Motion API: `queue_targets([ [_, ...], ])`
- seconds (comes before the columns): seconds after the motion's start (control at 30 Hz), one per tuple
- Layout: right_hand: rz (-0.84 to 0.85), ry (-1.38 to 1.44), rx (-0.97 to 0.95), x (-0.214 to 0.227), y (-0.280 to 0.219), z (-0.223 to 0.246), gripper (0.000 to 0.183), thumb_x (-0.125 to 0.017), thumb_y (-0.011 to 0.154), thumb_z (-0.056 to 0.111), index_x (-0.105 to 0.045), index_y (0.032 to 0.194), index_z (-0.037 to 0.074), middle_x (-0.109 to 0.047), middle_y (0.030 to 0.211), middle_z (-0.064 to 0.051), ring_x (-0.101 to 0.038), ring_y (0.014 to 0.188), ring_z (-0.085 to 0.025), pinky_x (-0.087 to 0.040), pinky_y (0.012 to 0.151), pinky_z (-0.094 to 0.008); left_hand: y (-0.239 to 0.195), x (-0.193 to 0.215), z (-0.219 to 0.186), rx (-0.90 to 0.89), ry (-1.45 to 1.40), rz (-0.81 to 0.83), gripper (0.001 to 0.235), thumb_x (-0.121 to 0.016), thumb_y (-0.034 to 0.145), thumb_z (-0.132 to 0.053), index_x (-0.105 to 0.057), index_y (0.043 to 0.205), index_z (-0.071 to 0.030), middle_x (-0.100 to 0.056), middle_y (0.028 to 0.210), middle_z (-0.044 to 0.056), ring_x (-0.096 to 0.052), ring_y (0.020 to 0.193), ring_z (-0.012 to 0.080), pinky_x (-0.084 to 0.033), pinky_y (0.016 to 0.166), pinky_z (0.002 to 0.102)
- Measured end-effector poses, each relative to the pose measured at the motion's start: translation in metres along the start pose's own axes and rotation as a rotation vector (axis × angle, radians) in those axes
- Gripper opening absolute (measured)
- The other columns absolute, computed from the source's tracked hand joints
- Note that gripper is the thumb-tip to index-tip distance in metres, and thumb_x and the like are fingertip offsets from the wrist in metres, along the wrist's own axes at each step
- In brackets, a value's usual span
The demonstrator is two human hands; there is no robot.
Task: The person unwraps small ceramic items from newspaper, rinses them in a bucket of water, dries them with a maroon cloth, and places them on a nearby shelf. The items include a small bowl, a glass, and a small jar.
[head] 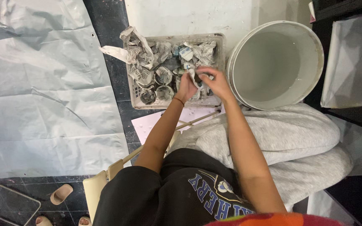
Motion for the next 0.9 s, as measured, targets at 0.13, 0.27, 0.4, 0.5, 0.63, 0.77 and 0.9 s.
queue_targets([
  [0.13, -0.123, -0.471, 0.26, 0.008, -0.011, 0.031, 0.038, -0.079, 0.073, 0.008, -0.07, 0.109, 0.0, -0.062, 0.12, -0.022, -0.056, 0.116, -0.041, -0.043, 0.098, -0.048, -0.001, 0.018, 0.009, 0.032, 0.085, 0.045, 0.048, -0.032, 0.11, -0.046, -0.058, 0.121, -0.008, -0.065, 0.112, 0.012, -0.065, 0.1, 0.0272, -0.055, 0.093, 0.049],
  [0.27, -0.135, -0.503, 0.087, 0.01, -0.01, 0.013, 0.017, -0.081, 0.083, 0.016, -0.069, 0.088, 0.006, -0.066, 0.107, -0.015, -0.062, 0.109, -0.035, -0.048, 0.094, -0.044, -0.005, 0.031, 0.02, 0.148, 0.16, 0.028, 0.051, -0.033, 0.108, -0.051, -0.061, 0.128, -0.013, -0.067, 0.116, 0.008, -0.066, 0.099, 0.0205, -0.056, 0.084, 0.042],
  [0.4, -0.114, -0.434, 0.017, 0.008, -0.009, 0.005, 0.011, -0.075, 0.083, 0.013, -0.068, 0.088, 0.007, -0.068, 0.103, -0.013, -0.066, 0.1, -0.031, -0.054, 0.082, -0.041, -0.001, 0.035, 0.015, 0.02, 0.133, 0.0, 0.048, -0.038, 0.109, -0.047, -0.064, 0.128, -0.011, -0.071, 0.115, 0.005, -0.069, 0.098, 0.0202, -0.058, 0.081, 0.04],
  [0.5, -0.105, -0.54, 0.01, 0.009, -0.009, 0.008, 0.014, -0.076, 0.085, 0.013, -0.066, 0.09, 0.005, -0.069, 0.097, -0.015, -0.068, 0.084, -0.032, -0.053, 0.075, -0.042, 0.002, 0.046, 0.015, 0.029, 0.149, -0.109, 0.046, -0.037, 0.108, -0.044, -0.063, 0.127, -0.012, -0.072, 0.115, 0.004, -0.07, 0.102, 0.0207, -0.06, 0.088, 0.04],
  [0.63, -0.187, -0.518, 0.015, 0.012, -0.011, 0.018, 0.015, -0.072, 0.091, 0.014, -0.062, 0.097, 0.004, -0.071, 0.091, -0.012, -0.068, 0.069, -0.029, -0.052, 0.067, -0.041, 0.006, 0.046, 0.016, 0.046, 0.237, -0.12, 0.054, -0.03, 0.109, -0.048, -0.062, 0.127, -0.008, -0.072, 0.114, 0.006, -0.071, 0.099, 0.0209, -0.06, 0.089, 0.038],
  [0.77, -0.148, -0.414, -0.107, 0.01, -0.009, 0.015, 0.023, -0.072, 0.09, 0.019, -0.058, 0.103, 0.006, -0.071, 0.094, -0.008, -0.071, 0.072, -0.026, -0.054, 0.069, -0.04, 0.003, 0.051, 0.016, 0.062, 0.163, -0.123, 0.049, -0.031, 0.109, -0.038, -0.061, 0.127, -0.004, -0.072, 0.115, 0.011, -0.072, 0.1, 0.0236, -0.061, 0.091, 0.04],
  [0.9, -0.093, -0.536, 0.076, -0.002, -0.013, 0.038, 0.044, -0.085, 0.078, 0.023, -0.057, 0.107, 0.003, -0.063, 0.107, -0.014, -0.065, 0.094, -0.033, -0.052, 0.076, -0.046, -0.005, 0.065, 0.017, 0.064, 0.2, -0.191, 0.053, -0.028, 0.108, -0.041, -0.061, 0.124, -0.003, -0.072, 0.109, 0.012, -0.072, 0.095, 0.0242, -0.06, 0.084, 0.041],
])
Point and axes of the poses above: each hand's wrist, its own y-axis towards the middle knuckle, its own x-axis out of the back of the hand, z = x × y, the point moved 10 cm from there along y, towards the middle knuckle
